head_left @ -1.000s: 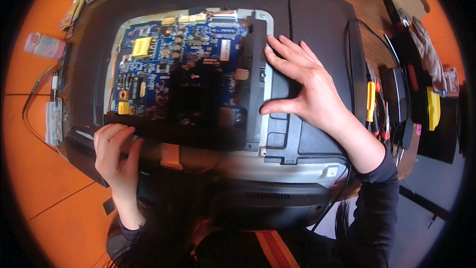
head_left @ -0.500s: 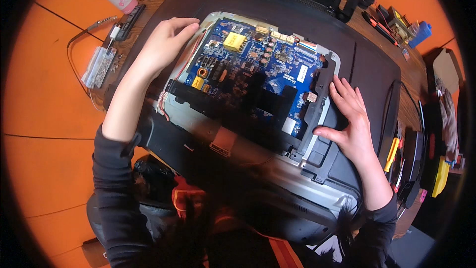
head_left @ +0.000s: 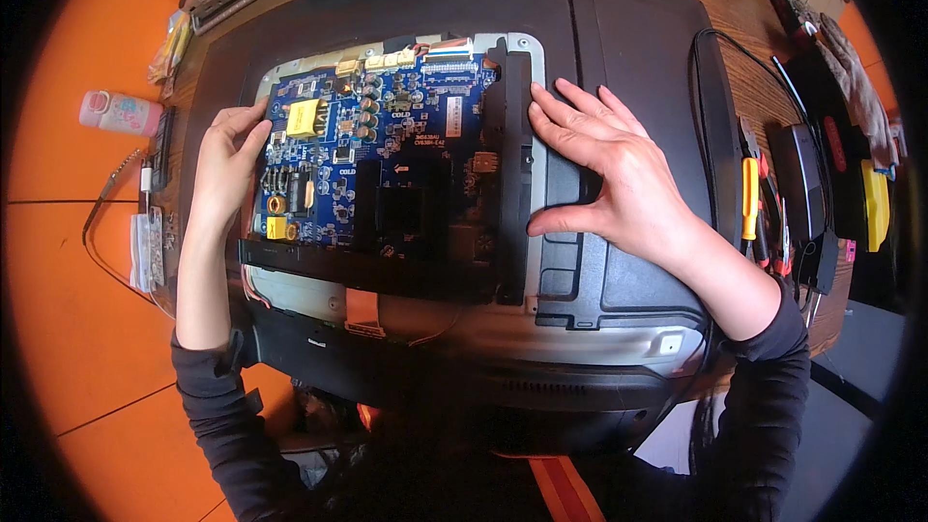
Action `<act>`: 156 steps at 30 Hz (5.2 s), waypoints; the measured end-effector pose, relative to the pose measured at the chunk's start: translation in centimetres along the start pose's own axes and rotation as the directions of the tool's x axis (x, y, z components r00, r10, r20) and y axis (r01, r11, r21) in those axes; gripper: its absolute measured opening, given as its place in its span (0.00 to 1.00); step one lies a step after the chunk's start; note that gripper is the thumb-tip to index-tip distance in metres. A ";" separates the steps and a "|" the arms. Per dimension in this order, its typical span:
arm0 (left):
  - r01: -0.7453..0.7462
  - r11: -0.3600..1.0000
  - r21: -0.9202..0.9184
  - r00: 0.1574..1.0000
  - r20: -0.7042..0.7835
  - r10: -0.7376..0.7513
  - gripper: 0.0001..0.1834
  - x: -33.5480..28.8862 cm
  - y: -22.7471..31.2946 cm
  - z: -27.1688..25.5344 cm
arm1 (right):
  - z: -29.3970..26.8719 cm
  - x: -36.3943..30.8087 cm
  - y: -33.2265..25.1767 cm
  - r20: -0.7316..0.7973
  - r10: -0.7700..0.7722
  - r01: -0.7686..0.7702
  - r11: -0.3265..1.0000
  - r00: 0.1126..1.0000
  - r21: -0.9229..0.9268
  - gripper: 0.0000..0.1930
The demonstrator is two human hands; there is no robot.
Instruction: The person removes a black plastic cover from a disassembled CRT monitor, then uses a yellow-handled screwdriver to tighten screws on the internal circuit board. The person works on the monitor's internal components on a wooden workbench.
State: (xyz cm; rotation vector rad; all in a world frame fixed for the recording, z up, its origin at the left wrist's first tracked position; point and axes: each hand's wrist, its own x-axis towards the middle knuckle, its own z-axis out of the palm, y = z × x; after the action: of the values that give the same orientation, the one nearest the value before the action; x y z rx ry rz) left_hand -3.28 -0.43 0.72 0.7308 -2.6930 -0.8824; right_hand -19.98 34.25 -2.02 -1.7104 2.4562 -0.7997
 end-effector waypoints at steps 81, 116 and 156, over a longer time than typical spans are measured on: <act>-0.054 0.976 -0.213 0.996 -0.082 0.038 0.14 -0.3 -0.7 1.2 | -1.8 0.1 -0.6 0.262 0.150 -0.122 0.985 0.953 -0.119 0.40; -0.309 0.933 0.184 0.914 -0.215 0.345 0.22 -0.9 2.1 1.3 | -1.9 0.2 -0.6 0.275 0.057 -0.037 0.996 0.960 -0.080 0.39; -0.390 0.870 0.302 0.871 -0.185 0.455 0.10 -3.2 3.5 -4.0 | -1.4 0.0 -1.0 0.130 -0.104 0.123 0.982 0.986 -0.144 0.23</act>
State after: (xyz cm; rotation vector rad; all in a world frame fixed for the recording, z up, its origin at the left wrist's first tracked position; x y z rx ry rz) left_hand -0.57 1.65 5.81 0.2395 -2.6014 -0.3118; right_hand -19.58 34.50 -0.35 -1.9036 2.4122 -0.5098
